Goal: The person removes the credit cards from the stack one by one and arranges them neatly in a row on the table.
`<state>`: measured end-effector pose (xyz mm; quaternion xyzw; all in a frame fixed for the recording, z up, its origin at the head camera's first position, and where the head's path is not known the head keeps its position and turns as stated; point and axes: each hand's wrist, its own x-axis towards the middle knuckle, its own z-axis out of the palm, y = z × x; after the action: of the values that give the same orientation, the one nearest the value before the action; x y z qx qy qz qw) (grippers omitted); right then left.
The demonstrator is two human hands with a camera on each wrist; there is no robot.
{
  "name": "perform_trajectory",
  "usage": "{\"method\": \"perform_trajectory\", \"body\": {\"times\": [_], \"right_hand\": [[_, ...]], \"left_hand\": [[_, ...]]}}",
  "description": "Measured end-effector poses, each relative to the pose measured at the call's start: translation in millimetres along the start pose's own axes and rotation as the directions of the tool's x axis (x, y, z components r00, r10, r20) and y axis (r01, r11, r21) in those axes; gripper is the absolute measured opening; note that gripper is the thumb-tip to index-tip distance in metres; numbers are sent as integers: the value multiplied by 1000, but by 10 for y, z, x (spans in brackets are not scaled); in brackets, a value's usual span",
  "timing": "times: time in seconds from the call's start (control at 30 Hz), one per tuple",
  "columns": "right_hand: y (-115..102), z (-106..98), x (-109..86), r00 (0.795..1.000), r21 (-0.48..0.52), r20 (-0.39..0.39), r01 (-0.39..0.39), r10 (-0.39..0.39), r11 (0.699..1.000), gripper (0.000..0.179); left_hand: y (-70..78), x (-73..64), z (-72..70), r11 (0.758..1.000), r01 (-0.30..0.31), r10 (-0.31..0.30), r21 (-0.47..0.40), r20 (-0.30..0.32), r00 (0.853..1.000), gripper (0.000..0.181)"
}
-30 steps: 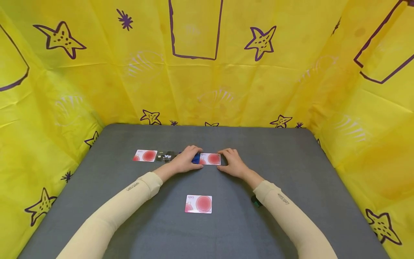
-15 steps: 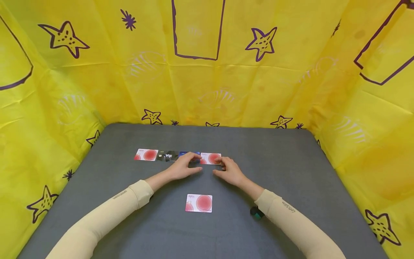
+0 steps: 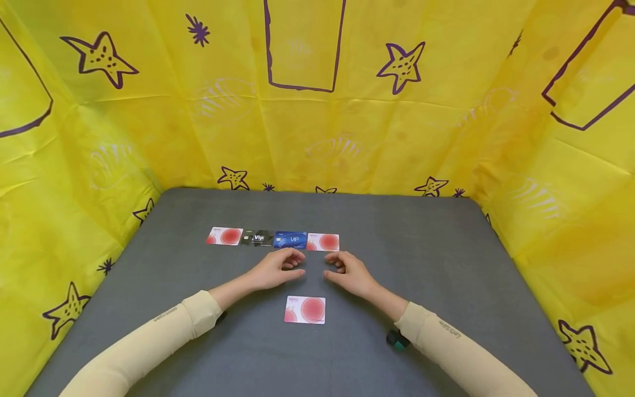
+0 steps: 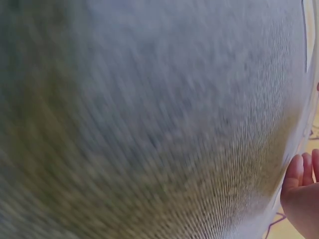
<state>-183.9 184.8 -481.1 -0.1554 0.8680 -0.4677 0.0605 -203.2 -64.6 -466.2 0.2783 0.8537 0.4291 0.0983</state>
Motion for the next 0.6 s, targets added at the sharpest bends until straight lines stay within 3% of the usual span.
{"method": "perform_trajectory", "body": {"times": [0.1,0.2,0.33,0.43,0.6], "right_hand": [[-13,18,-54,1000,9,6,-3,3,1000,36],[-216,4,-166,1000,31,21,8,-9,999,35],[-273,25,-249,999,41,26,20,-21,999,35],[-97,70,-245,999,33,24,34,-35,999,35],[-75,82,-310,997,23,49,63,-64,998,35]], "left_hand": [[45,-71,-2,1000,-4,4,-5,8,1000,35],[57,-152,11,1000,-17,17,-10,10,1000,34],[63,-252,27,999,-30,30,-10,23,999,33],[90,-310,25,1000,-26,26,-1,35,999,33],[136,-398,31,999,-33,31,31,62,998,33]]}}
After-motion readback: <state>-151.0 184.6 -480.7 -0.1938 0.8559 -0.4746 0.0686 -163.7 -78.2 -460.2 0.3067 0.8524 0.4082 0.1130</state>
